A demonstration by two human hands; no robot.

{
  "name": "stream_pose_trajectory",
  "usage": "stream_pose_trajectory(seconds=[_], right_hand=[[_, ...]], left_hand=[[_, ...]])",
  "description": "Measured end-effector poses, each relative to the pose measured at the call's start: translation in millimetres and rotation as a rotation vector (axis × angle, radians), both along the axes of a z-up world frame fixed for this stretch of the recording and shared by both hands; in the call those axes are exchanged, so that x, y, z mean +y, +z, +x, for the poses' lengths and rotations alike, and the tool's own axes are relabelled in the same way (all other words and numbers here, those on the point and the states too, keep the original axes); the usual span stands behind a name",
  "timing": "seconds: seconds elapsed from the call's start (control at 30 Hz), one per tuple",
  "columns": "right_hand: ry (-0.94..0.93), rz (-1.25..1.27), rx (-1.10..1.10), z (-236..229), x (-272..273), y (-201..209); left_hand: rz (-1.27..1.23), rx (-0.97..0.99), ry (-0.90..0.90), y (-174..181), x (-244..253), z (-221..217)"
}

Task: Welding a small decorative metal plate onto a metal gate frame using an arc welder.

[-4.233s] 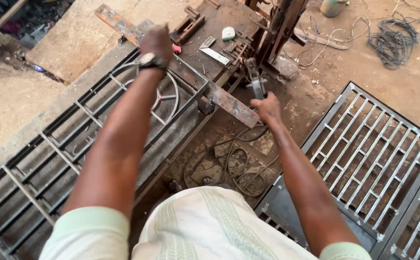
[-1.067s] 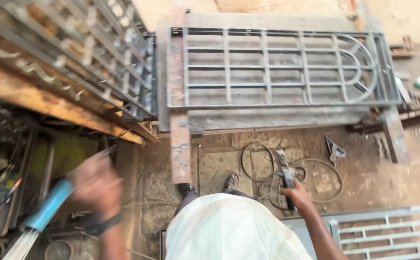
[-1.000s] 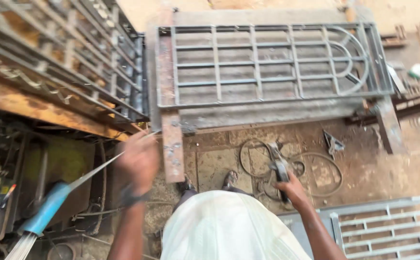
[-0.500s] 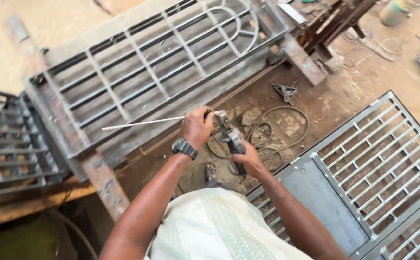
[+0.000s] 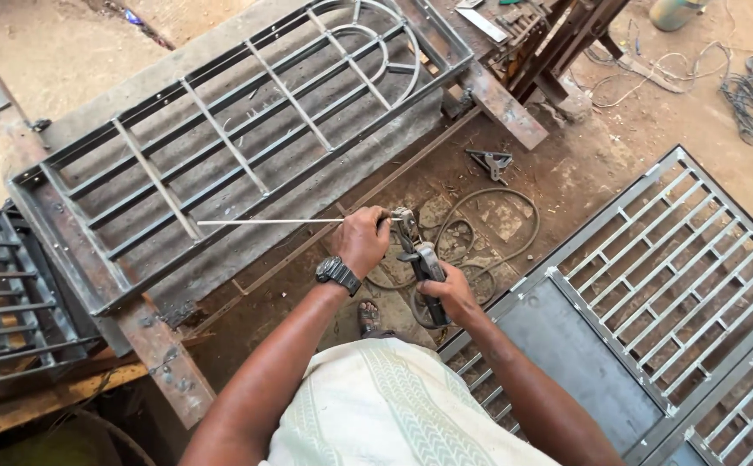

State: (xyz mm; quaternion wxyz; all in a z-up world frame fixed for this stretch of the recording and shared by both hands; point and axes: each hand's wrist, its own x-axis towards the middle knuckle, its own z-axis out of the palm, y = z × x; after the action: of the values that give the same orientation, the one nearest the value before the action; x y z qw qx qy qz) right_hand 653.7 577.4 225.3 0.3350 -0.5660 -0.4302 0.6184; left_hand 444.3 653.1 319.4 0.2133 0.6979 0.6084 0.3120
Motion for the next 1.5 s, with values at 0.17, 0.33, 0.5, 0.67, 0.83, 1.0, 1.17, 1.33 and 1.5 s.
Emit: stream_pose_trajectory(seconds=[0.17,0.33,0.5,0.67,0.83,1.0,1.17,1.33,1.5], right_hand=[[0.038,-0.084,0.099,9.3,2.2,1.9],[0.108,-0.041,0.105,31.7,-2.5,-15.5],[0.005,-0.142,0.384,67.0,-20.7,-41.1],[-0.024,-0.203,0.429,76.0,-39.8,1.3],[-0.116,-0.076,0.450,33.6,-29.9,3.6],[-0.230,0.058,0.297,-5.6,-11.6,39.4],[-0.347,0.138,0.173,-34.9,-23.5,66.2],[-0.724,0.095,0.216,-57.3,-42.7,14.9],[-0.997,0.091,0.177,-70.6,-67.7,34.9]], left_hand=[[0.023,0.064,-0.063,1.3,4.4,11.9],[-0.095,0.137,-0.109,-26.7,15.0,-3.9],[-0.126,0.432,0.000,-30.0,4.6,-72.5],[0.055,0.524,0.078,-21.7,-1.3,-130.4],[0.095,0.508,0.227,-18.4,31.4,-128.7],[0.201,0.368,0.392,13.2,72.6,-132.7],[0.373,0.030,0.154,12.5,82.9,-174.3],[-0.267,-0.687,0.135,-36.9,35.0,-216.8],[-0.873,-1.178,0.082,-101.2,-13.7,-246.5]])
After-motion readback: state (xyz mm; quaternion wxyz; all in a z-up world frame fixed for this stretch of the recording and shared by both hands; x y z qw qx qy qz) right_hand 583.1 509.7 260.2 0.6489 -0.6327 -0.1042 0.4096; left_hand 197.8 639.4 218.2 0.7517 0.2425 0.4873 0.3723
